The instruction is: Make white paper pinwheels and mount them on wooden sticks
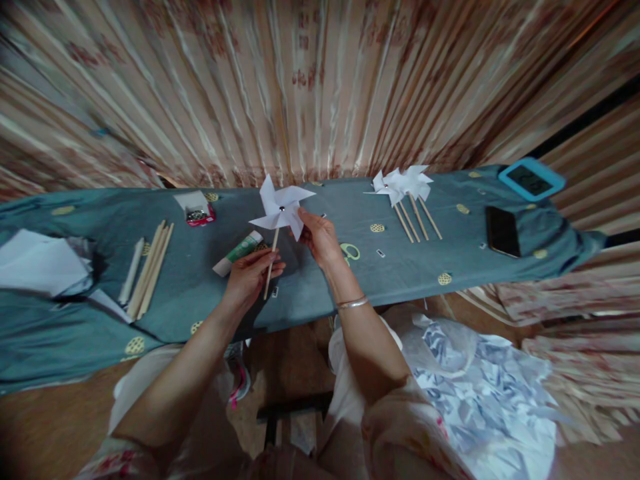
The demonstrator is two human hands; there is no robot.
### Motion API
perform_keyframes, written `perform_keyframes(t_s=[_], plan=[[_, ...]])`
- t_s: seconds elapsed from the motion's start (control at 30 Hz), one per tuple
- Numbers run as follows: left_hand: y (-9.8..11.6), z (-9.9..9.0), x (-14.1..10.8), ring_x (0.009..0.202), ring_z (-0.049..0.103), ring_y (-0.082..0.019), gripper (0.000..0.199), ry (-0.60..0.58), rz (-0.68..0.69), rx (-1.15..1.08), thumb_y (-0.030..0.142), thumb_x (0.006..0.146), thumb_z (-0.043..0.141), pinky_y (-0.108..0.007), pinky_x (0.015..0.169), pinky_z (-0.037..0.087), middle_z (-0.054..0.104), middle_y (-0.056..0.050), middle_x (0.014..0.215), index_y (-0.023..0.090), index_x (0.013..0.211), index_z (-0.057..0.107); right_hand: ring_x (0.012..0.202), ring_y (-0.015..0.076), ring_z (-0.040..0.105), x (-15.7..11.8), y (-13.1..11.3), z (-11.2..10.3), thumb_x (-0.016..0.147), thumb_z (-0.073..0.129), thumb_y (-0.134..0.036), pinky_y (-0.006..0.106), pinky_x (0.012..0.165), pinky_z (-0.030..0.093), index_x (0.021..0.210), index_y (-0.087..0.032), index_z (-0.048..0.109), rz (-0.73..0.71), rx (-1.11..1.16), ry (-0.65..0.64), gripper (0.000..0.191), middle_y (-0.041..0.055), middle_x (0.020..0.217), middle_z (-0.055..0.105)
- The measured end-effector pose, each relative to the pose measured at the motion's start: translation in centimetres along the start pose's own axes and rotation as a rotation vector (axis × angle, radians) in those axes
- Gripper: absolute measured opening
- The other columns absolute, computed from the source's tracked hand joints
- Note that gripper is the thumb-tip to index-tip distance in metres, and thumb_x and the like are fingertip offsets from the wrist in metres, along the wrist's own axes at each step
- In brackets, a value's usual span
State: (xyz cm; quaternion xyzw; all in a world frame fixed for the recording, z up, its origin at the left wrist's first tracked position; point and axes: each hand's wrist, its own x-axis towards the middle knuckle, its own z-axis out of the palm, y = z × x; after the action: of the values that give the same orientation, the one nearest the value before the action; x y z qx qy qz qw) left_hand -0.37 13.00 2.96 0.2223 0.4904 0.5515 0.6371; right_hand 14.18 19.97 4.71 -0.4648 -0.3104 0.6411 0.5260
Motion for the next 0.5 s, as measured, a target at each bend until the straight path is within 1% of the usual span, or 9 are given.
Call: perform_keyframes(t_s=[0.1,0.23,0.37,0.5], plan=[[0.01,0.03,0.03,0.064,0.073,-0.019,0.03,0.005,-0.003,-0.006,0.025,0.06,0.088,-0.03,0.062,0.06,0.073,-0.005,0.074,0.012,0.081,0.073,0.068,0.0186,0.071,-0.06,0.05,0.01,0.066,0.082,-0.05,0.028,0.055,0.054,0.068,-0.023,0.063,0.009,-0.005,-0.02,0.033,0.0001,0.066,0.071],[0.11,0.19,-0.01,0.062,0.073,-0.019,0.027,0.019,-0.01,-0.017,0.023,0.06,0.088,-0.028,0.06,0.059,0.073,-0.005,0.072,0.012,0.08,0.073,0.06,0.0137,0.066,-0.21,0.08,0.12,0.061,0.085,-0.048,0.024,0.053,0.052,0.068,-0.022,0.063,0.008,0.011,-0.027,0.035,-0.0032,0.062,0.068],[0.25,0.29,-0.15,0.058,0.072,-0.017,0.029,0.017,-0.01,-0.045,0.022,0.057,0.089,-0.025,0.057,0.058,0.073,-0.004,0.07,0.012,0.078,0.073,0.061,0.0134,0.065,-0.27,0.21,0.22,0.06,0.086,-0.048,0.024,0.052,0.05,0.069,-0.022,0.064,0.003,0.006,-0.016,0.036,-0.0037,0.062,0.067],[0.32,0.28,-0.15,0.056,0.071,-0.017,0.029,0.014,-0.01,-0.054,0.022,0.056,0.089,-0.025,0.056,0.058,0.073,-0.003,0.069,0.012,0.078,0.072,0.06,0.013,0.063,-0.3,0.3,0.32,0.058,0.088,-0.048,0.024,0.051,0.049,0.068,-0.022,0.064,0.005,0.003,-0.017,0.036,-0.0027,0.064,0.068]])
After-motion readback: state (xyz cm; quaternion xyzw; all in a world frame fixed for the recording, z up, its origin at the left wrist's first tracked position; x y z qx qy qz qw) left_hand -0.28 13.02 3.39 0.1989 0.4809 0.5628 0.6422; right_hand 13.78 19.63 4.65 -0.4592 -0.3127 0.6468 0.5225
